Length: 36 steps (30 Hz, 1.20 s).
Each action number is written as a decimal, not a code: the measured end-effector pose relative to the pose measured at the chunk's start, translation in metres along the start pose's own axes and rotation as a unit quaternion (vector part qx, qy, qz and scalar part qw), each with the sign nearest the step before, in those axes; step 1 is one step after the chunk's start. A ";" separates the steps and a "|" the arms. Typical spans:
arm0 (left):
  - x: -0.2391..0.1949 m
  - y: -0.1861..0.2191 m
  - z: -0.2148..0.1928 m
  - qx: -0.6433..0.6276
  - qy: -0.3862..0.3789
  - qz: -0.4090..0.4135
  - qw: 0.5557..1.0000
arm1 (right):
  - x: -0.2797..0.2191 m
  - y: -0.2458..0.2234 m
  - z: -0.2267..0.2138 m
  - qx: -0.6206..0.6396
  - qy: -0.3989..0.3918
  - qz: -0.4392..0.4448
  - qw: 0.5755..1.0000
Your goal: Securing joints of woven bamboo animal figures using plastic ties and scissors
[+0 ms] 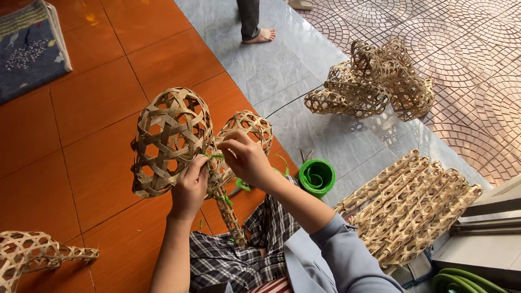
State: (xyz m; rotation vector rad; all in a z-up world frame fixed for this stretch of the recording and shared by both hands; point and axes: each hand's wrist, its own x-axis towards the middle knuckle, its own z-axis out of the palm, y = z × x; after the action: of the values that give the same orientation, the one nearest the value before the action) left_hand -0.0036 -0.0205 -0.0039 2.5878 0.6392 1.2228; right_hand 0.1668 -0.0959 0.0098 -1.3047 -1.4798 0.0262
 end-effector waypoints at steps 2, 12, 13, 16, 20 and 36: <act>-0.016 -0.012 0.012 0.013 -0.010 -0.022 1.000 | 0.005 -0.038 -0.005 0.008 -0.020 -0.043 0.999; -0.017 -0.001 0.016 -0.083 0.039 -0.153 0.984 | -0.016 0.020 0.049 -0.036 0.089 -0.198 0.975; -0.015 0.001 0.015 -0.081 0.039 -0.154 0.984 | -0.015 0.021 0.050 -0.034 0.088 -0.199 0.975; -0.007 0.006 0.022 -0.090 0.109 -0.137 0.980 | -0.011 0.028 0.050 -0.047 0.091 -0.232 0.967; -0.012 0.003 0.031 -0.040 0.166 -0.144 0.975 | -0.004 0.033 0.047 -0.111 0.102 -0.303 0.941; -0.024 -0.027 0.051 0.155 0.241 0.014 0.958 | 0.008 0.011 0.027 -0.057 -0.099 -0.201 0.973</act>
State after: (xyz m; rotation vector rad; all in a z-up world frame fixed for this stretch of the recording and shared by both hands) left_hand 0.0143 -0.0082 -0.0628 2.5418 0.9530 1.9278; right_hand 0.1568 -0.0700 -0.0023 -1.0933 -1.9195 -0.2017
